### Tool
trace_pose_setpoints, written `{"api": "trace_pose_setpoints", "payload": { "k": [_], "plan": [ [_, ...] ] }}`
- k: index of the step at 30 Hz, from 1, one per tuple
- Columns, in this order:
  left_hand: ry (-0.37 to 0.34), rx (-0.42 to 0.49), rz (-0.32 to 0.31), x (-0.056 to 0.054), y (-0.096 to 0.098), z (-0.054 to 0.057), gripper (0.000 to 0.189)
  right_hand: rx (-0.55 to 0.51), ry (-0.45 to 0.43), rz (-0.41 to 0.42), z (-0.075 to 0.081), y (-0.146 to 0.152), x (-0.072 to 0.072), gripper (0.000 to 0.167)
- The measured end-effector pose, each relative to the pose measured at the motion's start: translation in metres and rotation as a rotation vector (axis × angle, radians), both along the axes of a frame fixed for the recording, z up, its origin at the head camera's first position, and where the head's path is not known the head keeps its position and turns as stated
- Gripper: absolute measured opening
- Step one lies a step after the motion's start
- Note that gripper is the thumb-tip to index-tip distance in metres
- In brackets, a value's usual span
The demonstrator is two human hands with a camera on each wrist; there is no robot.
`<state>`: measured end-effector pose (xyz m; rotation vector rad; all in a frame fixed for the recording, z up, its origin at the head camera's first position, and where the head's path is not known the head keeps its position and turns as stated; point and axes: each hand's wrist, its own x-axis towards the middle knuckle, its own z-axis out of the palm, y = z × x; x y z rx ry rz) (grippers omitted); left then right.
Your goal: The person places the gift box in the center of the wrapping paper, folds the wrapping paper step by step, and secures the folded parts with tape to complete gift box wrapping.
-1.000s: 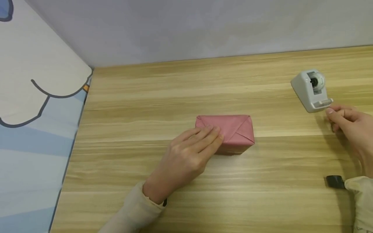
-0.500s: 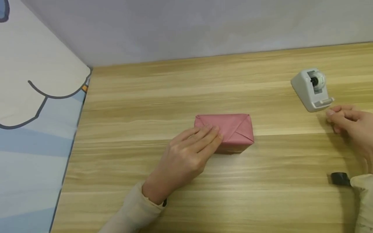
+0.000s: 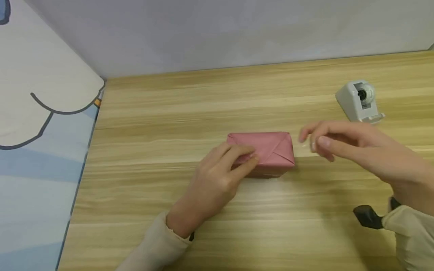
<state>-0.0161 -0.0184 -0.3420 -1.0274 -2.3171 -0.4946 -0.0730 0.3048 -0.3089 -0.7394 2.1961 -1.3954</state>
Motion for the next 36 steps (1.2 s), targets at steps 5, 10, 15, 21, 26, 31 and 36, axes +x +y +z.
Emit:
{"api": "trace_pose_setpoints", "payload": {
  "k": [5, 10, 15, 21, 26, 31, 36],
  "plan": [
    [-0.115, 0.064, -0.033, 0.0, -0.002, 0.0, 0.02, 0.047, -0.068, 0.204, 0.02, -0.057, -0.01, 0.019],
    [-0.152, 0.054, -0.05, 0.001, -0.008, -0.002, 0.027, 0.146, -0.118, 0.198, 0.025, -0.074, -0.016, 0.017],
    [-0.136, 0.051, -0.066, 0.003, -0.011, -0.004, 0.034, 0.205, -0.138, 0.183, 0.03, -0.081, -0.015, 0.018],
    [-0.09, 0.043, -0.073, 0.002, -0.012, -0.004, 0.03, 0.243, -0.117, 0.193, 0.034, -0.09, -0.016, 0.017],
    [-0.043, 0.021, -0.075, 0.001, -0.012, -0.006, 0.03, 0.295, -0.122, 0.175, 0.036, -0.096, -0.016, 0.017],
    [-0.016, -0.041, -0.059, 0.001, -0.012, -0.007, 0.032, 0.306, -0.075, 0.169, 0.033, -0.098, -0.015, 0.017],
    [0.007, -0.067, -0.059, 0.001, -0.011, -0.009, 0.031, 0.321, -0.062, 0.156, 0.03, -0.097, -0.014, 0.016]
  ]
}}
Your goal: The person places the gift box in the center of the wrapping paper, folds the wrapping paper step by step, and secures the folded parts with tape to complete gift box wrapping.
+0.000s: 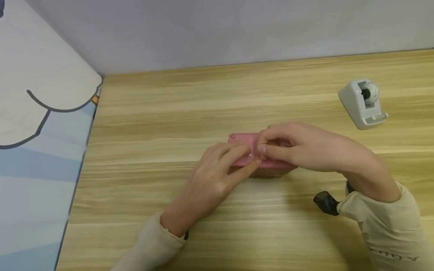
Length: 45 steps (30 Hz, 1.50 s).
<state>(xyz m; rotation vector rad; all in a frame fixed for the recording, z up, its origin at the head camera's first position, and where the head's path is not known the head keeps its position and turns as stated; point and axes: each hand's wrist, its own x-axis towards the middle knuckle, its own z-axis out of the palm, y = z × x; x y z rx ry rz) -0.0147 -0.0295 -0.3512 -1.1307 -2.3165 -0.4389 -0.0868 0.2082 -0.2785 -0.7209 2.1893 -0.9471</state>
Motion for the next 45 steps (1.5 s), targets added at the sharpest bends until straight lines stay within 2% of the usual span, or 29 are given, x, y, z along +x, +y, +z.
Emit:
{"api": "trace_pose_setpoints", "payload": {
  "k": [5, 18, 22, 26, 32, 39, 45],
  "plan": [
    [0.003, -0.004, 0.003, 0.001, -0.001, -0.001, 0.03, 0.017, 0.01, -0.005, -0.002, 0.0, 0.0, 0.016],
    [-0.056, 0.078, -0.062, -0.003, -0.003, 0.005, 0.021, 0.07, 0.022, -0.02, -0.004, 0.002, 0.0, 0.015],
    [-0.071, 0.085, -0.056, -0.003, -0.002, 0.007, 0.016, 0.097, 0.041, -0.023, -0.004, 0.002, 0.0, 0.015],
    [-0.093, 0.068, -0.025, -0.002, 0.001, 0.008, 0.017, 0.116, 0.044, -0.038, -0.005, 0.003, 0.001, 0.017],
    [-0.107, 0.051, -0.005, -0.002, 0.003, 0.009, 0.017, 0.153, 0.031, -0.05, -0.003, -0.001, 0.001, 0.026],
    [-0.088, 0.016, 0.001, 0.0, 0.003, 0.011, 0.015, 0.307, 0.07, -0.012, 0.007, -0.01, 0.0, 0.04],
    [-0.064, -0.005, 0.002, 0.0, 0.003, 0.013, 0.016, 0.446, 0.086, 0.013, 0.018, -0.024, -0.005, 0.04]
  ]
}}
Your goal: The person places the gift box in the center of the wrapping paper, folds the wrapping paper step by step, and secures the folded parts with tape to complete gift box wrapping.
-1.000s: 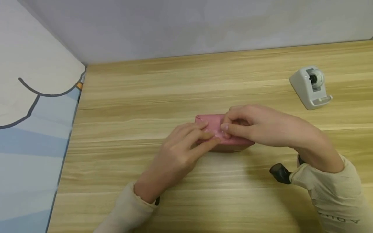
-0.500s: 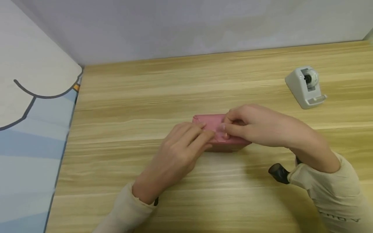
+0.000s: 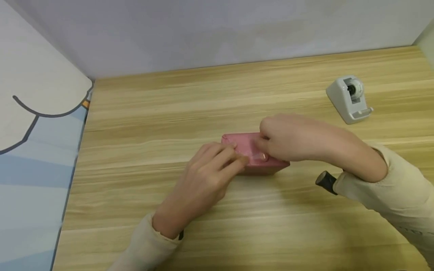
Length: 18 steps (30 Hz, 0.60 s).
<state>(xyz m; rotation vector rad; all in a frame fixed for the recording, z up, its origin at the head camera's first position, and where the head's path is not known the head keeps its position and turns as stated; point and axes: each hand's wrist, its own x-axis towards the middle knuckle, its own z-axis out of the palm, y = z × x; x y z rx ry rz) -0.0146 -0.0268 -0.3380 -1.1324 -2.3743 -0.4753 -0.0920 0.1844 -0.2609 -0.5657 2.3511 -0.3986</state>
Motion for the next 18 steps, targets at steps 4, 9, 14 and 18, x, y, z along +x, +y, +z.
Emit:
{"api": "trace_pose_setpoints", "payload": {
  "k": [4, 9, 14, 18],
  "plan": [
    [-0.001, -0.013, 0.008, 0.002, -0.001, 0.0, 0.017, 0.098, -0.025, 0.042, 0.008, -0.011, -0.001, 0.036],
    [-0.013, -0.012, 0.014, 0.003, -0.002, 0.001, 0.021, 0.278, 0.025, 0.119, 0.017, -0.027, 0.002, 0.02],
    [-0.04, -0.027, 0.013, 0.003, 0.0, 0.003, 0.027, 0.465, 0.117, 0.17, 0.019, -0.033, 0.002, 0.013],
    [-0.064, -0.036, 0.015, 0.003, 0.001, 0.002, 0.024, 0.48, 0.131, 0.131, 0.017, -0.01, -0.005, 0.014]
  ]
}}
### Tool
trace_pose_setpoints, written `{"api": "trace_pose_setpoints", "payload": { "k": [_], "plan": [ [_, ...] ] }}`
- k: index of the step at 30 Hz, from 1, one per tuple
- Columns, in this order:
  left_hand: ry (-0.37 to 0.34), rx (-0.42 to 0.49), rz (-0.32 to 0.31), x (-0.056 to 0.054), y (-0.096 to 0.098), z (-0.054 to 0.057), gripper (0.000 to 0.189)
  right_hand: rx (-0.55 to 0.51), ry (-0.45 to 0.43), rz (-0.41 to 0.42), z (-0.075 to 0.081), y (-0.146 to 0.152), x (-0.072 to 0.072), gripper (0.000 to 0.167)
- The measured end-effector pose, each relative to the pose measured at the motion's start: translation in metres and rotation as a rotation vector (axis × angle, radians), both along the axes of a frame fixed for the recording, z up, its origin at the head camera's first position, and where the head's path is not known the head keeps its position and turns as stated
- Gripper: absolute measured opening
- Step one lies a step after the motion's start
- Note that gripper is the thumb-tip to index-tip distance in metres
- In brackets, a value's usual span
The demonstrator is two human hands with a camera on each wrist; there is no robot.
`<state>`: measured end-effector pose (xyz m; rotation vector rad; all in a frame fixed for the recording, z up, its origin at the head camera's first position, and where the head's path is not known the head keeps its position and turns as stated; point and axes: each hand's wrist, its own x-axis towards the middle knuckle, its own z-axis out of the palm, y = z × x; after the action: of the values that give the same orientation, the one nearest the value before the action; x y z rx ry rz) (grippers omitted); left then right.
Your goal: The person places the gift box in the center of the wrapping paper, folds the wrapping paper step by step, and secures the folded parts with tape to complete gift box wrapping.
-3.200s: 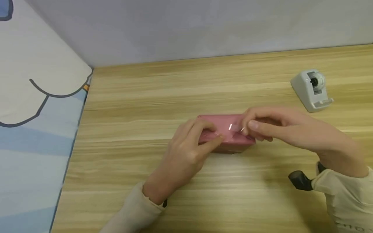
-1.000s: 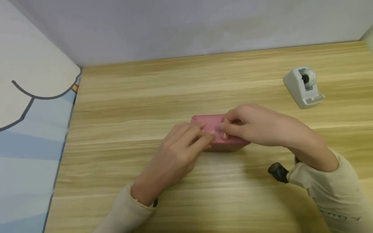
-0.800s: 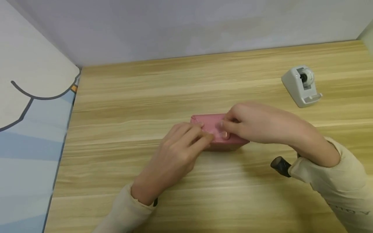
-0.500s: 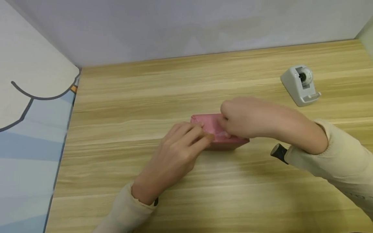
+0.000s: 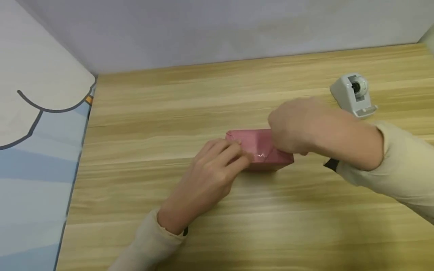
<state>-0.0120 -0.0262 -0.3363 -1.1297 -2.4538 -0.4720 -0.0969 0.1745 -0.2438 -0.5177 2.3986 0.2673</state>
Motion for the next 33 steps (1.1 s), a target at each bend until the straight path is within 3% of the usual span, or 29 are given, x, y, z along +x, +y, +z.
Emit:
{"api": "trace_pose_setpoints", "payload": {
  "k": [3, 6, 11, 15, 19, 22, 28, 33],
  "plan": [
    [-0.006, 0.002, -0.003, 0.0, 0.0, 0.0, 0.022, -0.126, 0.04, -0.054, -0.001, 0.026, 0.002, 0.029],
    [-0.01, 0.002, -0.008, -0.001, 0.001, 0.0, 0.02, -0.319, 0.16, -0.038, -0.002, 0.042, 0.016, 0.036],
    [-0.019, -0.017, -0.007, 0.001, 0.004, 0.003, 0.023, -0.636, 0.48, 0.114, -0.016, 0.049, 0.062, 0.013],
    [-0.017, -0.039, -0.015, 0.004, 0.005, 0.004, 0.028, -0.671, 0.665, 0.239, -0.043, 0.048, 0.102, 0.049],
    [0.02, -0.033, -0.008, 0.006, 0.007, 0.004, 0.028, -0.588, 0.746, 0.281, -0.063, 0.045, 0.127, 0.059],
    [0.023, 0.011, 0.002, 0.006, 0.009, 0.003, 0.022, -0.559, 0.764, 0.266, -0.067, 0.054, 0.133, 0.056],
    [-0.095, 0.149, 0.002, 0.005, 0.004, 0.002, 0.011, -0.633, 0.791, 0.248, -0.067, 0.058, 0.129, 0.058],
    [-0.102, 0.108, 0.013, 0.003, 0.002, -0.001, 0.021, -0.785, 0.793, 0.172, -0.07, 0.051, 0.122, 0.051]
  ]
}}
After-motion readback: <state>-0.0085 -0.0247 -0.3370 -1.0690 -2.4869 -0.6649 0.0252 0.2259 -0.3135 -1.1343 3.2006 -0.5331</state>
